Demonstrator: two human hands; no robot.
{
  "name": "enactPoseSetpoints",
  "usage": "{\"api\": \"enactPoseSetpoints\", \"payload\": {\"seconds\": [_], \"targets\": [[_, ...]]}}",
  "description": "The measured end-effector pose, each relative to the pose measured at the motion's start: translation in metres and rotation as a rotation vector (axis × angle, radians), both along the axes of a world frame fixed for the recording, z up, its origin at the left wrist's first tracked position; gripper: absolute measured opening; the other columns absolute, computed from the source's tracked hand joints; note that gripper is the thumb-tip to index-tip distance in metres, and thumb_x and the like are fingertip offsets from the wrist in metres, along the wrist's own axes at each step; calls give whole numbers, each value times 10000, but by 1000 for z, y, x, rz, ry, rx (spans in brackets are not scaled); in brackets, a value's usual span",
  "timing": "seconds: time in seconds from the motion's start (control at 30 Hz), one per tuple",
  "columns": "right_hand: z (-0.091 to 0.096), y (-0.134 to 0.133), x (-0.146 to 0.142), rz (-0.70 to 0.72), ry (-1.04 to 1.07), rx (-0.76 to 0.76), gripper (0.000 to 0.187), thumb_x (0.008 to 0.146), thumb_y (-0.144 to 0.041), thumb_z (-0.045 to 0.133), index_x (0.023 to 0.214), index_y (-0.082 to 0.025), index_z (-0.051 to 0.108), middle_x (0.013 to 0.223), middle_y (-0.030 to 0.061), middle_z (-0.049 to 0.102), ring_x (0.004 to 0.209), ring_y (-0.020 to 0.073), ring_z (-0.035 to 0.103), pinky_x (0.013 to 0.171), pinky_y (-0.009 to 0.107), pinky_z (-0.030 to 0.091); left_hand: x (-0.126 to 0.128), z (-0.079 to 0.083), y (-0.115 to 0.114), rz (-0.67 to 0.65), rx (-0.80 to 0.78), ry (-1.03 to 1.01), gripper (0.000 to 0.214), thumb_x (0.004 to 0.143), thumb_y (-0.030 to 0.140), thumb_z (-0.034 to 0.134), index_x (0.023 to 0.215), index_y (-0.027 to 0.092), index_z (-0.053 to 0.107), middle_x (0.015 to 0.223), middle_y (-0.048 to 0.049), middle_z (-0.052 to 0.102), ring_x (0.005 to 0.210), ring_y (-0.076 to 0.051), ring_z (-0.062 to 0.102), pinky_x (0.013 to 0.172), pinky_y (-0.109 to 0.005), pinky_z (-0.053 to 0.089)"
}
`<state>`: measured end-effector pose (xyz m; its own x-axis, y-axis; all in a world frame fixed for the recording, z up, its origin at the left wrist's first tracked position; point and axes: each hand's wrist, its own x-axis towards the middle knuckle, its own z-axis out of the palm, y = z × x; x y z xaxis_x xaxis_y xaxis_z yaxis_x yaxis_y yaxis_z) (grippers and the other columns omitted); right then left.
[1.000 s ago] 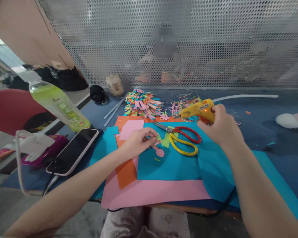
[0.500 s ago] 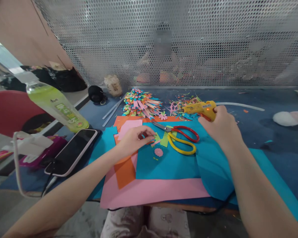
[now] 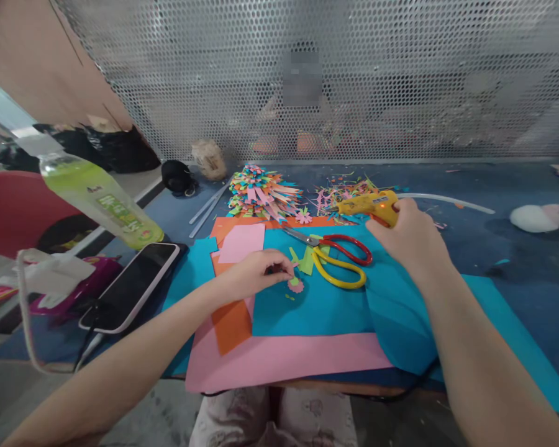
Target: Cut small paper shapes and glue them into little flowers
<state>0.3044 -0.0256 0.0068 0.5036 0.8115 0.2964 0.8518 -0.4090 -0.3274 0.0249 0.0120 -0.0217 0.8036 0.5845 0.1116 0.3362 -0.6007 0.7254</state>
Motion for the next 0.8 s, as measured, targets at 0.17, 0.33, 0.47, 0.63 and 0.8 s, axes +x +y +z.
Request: {"api": "enactPoseSetpoints", "payload": {"seconds": [0.17,0.33,0.47,0.63,0.8], "targets": [[1,0,-1,-16,9,-25,485,671,-519,543,1024,-191,482,959,157,626,892,355,589,623,370,419,1,-2,-1,-16,69,73,104,804,156,527,810,172,630,858,-34,644,831,-158,580,726,-243,431],[1,1,-2,-26,2,-43,503,678,-511,544,1052,-179,491,988,169,632,928,362,590,663,389,443,3,-3,-2,-23,101,94,108,801,144,526,809,174,630,846,-37,642,850,-167,578,740,-248,431],[1,1,-1,-17,-3,-46,511,684,-515,543,1059,-173,494,1002,176,633,930,361,593,666,393,453,4,-3,-3,-23,109,94,103,798,137,526,804,170,623,840,-37,635,838,-163,577,733,-243,432],[0,1,0,-12,-17,-47,517,688,-517,538,1068,-168,497,995,176,637,927,363,597,669,396,457,3,-4,-3,-43,106,68,58,788,151,555,782,164,611,820,-33,633,836,-159,568,739,-238,430],[-1,2,-1,-38,-15,-41,522,673,-517,549,1068,-179,503,1001,161,640,944,365,597,683,393,461,2,-4,-2,-35,102,71,51,785,175,578,827,162,606,825,-27,622,807,-143,571,718,-228,440]]}}
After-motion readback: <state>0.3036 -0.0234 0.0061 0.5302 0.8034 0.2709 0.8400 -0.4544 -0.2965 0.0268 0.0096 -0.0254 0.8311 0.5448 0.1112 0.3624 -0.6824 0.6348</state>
